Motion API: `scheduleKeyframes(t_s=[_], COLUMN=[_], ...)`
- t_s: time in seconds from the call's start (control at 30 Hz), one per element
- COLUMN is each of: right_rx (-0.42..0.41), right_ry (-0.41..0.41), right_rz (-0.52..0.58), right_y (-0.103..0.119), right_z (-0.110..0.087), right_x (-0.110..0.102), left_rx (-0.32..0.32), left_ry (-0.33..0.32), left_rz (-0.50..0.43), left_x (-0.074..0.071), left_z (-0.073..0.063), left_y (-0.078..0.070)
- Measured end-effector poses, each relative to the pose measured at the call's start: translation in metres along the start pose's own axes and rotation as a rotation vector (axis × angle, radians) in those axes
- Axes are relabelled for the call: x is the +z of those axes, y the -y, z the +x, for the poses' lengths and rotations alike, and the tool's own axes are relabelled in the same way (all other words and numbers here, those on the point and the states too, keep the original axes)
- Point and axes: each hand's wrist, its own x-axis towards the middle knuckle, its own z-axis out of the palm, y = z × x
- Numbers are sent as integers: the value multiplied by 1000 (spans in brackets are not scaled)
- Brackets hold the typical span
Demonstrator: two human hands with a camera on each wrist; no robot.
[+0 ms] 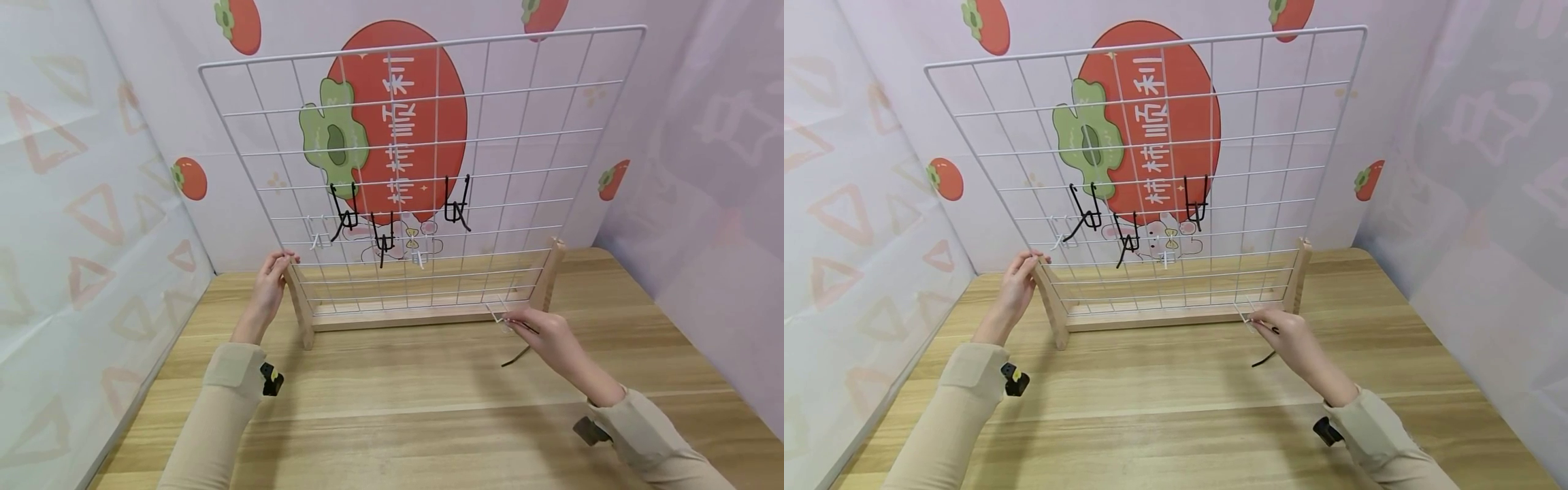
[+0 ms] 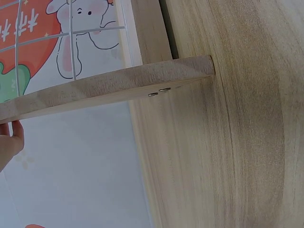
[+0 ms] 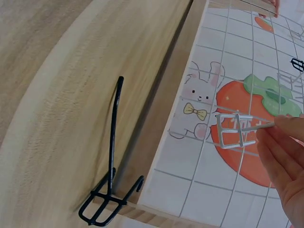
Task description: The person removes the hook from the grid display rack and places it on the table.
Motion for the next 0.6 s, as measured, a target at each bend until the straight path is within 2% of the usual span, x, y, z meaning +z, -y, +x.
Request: scheduleKeyframes(t_s=[0.33, 0.6], right_rx=[37, 37], right_ry=[43, 85], right_rz=[-39, -55], right_y=[-8, -16], right_z=[-10, -17], right_x=[4, 8], left_rx=[6, 0], left_ry=[-4, 1], left_rz=[-10, -1], left_x=[1, 1], left_z=[0, 0], left_y=[-1, 0])
